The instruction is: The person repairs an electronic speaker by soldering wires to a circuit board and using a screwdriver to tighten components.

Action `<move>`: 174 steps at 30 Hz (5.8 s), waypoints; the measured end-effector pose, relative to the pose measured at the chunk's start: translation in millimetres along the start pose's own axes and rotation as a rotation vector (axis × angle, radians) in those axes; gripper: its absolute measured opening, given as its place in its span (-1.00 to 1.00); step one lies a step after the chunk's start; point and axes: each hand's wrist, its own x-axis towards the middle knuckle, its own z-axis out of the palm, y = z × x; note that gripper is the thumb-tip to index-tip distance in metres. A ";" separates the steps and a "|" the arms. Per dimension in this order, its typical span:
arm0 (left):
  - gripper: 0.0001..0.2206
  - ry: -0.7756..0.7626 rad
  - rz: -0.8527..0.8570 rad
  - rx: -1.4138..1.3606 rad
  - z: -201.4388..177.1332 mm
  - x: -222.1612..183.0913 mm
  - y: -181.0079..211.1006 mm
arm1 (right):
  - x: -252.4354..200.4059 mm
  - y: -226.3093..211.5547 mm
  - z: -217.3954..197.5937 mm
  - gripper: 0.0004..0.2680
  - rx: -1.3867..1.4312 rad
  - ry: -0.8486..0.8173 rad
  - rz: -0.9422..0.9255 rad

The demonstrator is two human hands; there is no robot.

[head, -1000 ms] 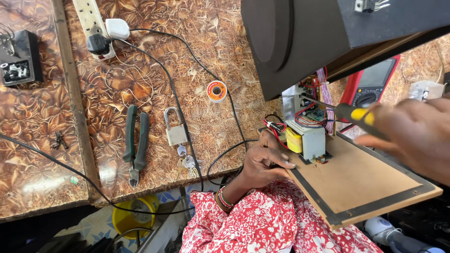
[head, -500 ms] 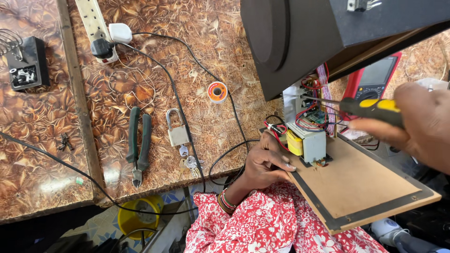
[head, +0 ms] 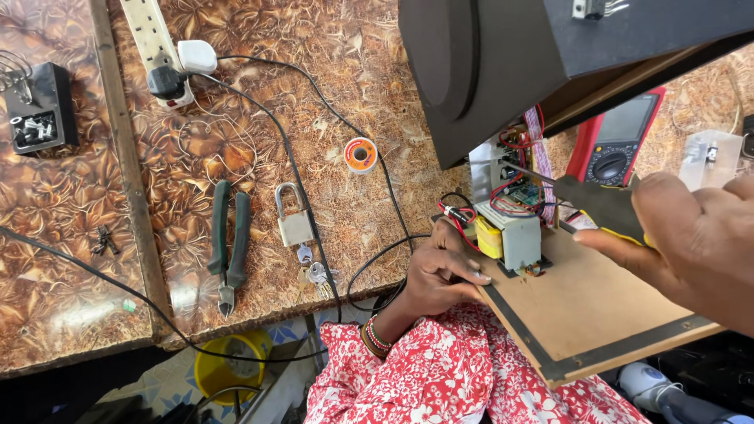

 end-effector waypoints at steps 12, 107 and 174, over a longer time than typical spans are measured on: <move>-0.77 0.011 0.054 0.075 5.4 -2.6 2.0 | 42.9 -0.9 -50.5 -0.56 0.186 0.124 -0.265; -0.84 0.044 0.152 1.568 149.2 88.3 145.5 | -8.7 -53.8 102.0 -0.47 1.416 -0.207 0.207; -0.62 0.187 -0.209 0.506 -46.0 3.1 58.9 | -12.8 -63.0 132.4 -0.61 0.927 0.414 0.377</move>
